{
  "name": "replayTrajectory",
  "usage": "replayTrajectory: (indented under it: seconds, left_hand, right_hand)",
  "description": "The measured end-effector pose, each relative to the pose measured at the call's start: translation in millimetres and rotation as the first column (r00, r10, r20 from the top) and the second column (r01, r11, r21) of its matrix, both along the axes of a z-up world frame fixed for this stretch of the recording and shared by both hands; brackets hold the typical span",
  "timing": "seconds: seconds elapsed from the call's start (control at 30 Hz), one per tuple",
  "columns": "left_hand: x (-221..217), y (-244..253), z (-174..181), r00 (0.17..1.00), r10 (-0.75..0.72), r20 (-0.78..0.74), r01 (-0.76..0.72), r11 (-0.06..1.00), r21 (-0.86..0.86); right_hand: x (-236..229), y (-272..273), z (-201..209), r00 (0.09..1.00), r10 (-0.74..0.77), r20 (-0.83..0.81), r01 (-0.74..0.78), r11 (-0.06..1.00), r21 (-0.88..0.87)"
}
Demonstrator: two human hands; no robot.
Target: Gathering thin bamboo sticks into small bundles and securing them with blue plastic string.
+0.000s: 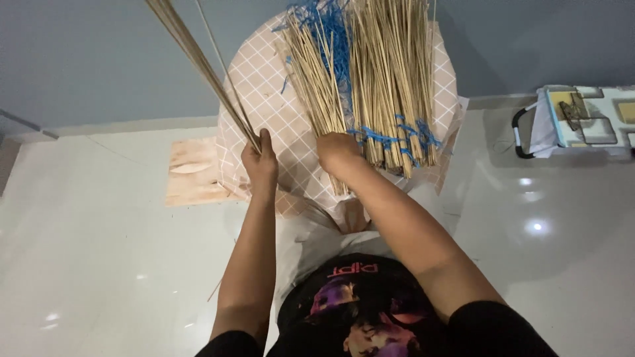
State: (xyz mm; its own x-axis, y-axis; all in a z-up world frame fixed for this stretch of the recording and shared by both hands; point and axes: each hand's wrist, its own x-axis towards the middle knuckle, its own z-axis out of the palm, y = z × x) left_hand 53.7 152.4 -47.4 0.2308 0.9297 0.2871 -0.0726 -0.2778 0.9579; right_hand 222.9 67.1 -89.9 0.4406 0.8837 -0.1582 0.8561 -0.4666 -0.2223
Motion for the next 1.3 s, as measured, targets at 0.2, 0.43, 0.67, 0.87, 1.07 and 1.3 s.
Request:
replayTrajectory:
  seconds: [0.2, 0.43, 0.67, 0.87, 1.07, 1.3]
  left_hand:
    - [-11, -35, 21, 0.999, -0.033, -0.001, 0.032, 0.979, -0.203]
    - [3, -48, -6, 0.934, -0.301, 0.194, 0.356, 0.842, -0.405]
    - [11, -88, 27, 0.922, -0.293, 0.254, 0.371, 0.856, -0.36]
    - [12, -85, 26, 0.946, -0.206, 0.248, 0.28, 0.908, -0.313]
    - [5, -77, 22, 0.868, -0.297, 0.399, 0.419, 0.869, -0.264]
    - [-2, -84, 28, 0.973, -0.202, 0.107, 0.227, 0.907, -0.354]
  right_hand:
    - [-24, -60, 100, 0.965, -0.057, -0.258, 0.089, 0.989, 0.116]
    - [-48, -96, 55, 0.918, 0.154, -0.366, 0.142, 0.733, 0.665]
    - [-89, -101, 56, 0.788, 0.317, -0.528, 0.314, 0.53, 0.788]
    - [-106, -99, 63, 0.772, 0.243, -0.588, 0.478, 0.387, 0.788]
    - [-105, -96, 53, 0.72, 0.263, -0.642, 0.545, 0.357, 0.758]
    - [-105, -100, 66, 0.823, 0.265, -0.503, 0.338, 0.484, 0.808]
